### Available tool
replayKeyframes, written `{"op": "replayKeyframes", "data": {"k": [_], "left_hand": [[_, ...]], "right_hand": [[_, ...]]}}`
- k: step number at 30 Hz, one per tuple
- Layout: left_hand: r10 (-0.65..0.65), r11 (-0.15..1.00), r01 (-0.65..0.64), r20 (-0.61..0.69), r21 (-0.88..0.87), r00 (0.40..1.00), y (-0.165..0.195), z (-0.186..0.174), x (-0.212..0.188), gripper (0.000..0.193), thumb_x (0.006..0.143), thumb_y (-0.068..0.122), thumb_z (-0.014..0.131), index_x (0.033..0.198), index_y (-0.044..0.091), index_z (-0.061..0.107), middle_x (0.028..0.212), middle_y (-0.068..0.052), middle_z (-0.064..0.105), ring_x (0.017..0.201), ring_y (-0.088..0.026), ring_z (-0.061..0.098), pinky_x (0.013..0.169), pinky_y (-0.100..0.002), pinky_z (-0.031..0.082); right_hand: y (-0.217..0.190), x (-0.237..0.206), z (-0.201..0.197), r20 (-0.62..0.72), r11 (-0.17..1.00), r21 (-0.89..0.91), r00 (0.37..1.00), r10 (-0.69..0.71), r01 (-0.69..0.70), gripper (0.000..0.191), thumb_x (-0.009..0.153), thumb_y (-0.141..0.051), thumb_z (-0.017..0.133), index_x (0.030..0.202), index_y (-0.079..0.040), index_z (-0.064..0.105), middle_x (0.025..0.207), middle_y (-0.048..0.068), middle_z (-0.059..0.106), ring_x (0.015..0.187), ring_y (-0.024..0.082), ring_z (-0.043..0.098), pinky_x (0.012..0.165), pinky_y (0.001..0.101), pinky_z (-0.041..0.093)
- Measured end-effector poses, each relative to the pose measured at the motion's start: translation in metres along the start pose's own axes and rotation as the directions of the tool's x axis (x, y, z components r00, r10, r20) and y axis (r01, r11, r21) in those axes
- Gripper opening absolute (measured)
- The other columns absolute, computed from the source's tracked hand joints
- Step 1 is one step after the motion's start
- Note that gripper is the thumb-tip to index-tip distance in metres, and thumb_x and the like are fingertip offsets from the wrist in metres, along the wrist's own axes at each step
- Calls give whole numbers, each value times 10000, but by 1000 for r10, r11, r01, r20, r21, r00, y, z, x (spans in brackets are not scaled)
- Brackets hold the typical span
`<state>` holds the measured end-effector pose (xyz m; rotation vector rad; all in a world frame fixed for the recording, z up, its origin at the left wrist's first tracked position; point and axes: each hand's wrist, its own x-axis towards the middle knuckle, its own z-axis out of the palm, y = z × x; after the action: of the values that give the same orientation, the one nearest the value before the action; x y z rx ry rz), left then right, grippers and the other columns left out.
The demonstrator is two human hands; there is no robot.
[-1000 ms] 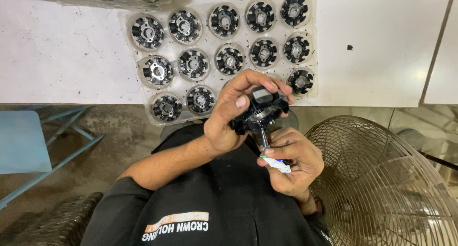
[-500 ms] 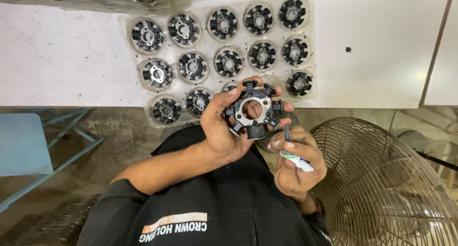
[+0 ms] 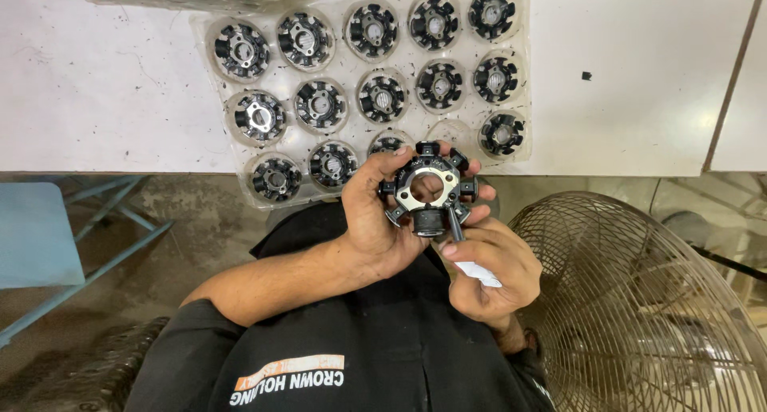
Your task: The person picks up black rotor assemblies from plastic trays, squeezes grease from a small tube onto each component, and places the treated parts back into the trays. The person then stacks filled trays of rotors on the workbench and continues treating more components.
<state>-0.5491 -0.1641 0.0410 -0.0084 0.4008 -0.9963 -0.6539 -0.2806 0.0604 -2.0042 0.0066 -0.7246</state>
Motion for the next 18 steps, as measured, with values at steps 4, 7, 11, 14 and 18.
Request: {"op": "replayKeyframes", "data": {"k": [4, 7, 11, 14, 18], "left_hand": [[-22, 999, 22, -3, -33, 1000, 1, -2, 0, 394, 1038, 350, 508, 1237, 17, 576, 1267, -269, 621, 1168, -470, 646, 1026, -564, 562], [-27, 999, 27, -7, -33, 1000, 1, -3, 0, 396, 1039, 354, 513, 1233, 16, 581, 1262, -263, 622, 1161, -461, 649, 1024, -559, 565], [-39, 998, 39, -3, -39, 999, 2, -5, 1, 402, 1044, 367, 516, 1220, 12, 586, 1255, -262, 627, 1158, -456, 654, 1021, -557, 567], [-54, 997, 54, 5, -51, 999, 2, -6, 2, 417, 1045, 379, 517, 1221, 8, 588, 1251, -260, 631, 1154, -457, 655, 1013, -558, 570], [-70, 995, 70, 4, -65, 998, 1, -6, 2, 432, 1037, 398, 520, 1215, 10, 593, 1245, -265, 636, 1142, -459, 657, 993, -560, 576]], "right_hand": [[-1, 1, 1, 38, 999, -43, 999, 14, -12, 254, 700, 122, 611, 911, 2, 687, 790, 145, 670, 734, 280, 700, 729, 333, 568], [-2, -1, 1, 32, 999, -50, 999, 22, -20, 245, 711, 123, 628, 911, -5, 688, 792, 145, 669, 736, 278, 703, 735, 331, 570], [-2, -3, 0, 46, 998, -64, 999, 30, -27, 252, 711, 128, 625, 912, -9, 692, 797, 150, 675, 747, 283, 711, 738, 325, 570], [-1, -6, 1, 34, 998, -46, 998, 45, -44, 253, 701, 127, 609, 898, -10, 691, 775, 142, 668, 728, 270, 706, 719, 320, 566], [-1, -7, 0, 18, 998, 4, 997, 69, -69, 245, 708, 131, 606, 892, -9, 689, 764, 132, 677, 715, 259, 711, 701, 314, 563]]}}
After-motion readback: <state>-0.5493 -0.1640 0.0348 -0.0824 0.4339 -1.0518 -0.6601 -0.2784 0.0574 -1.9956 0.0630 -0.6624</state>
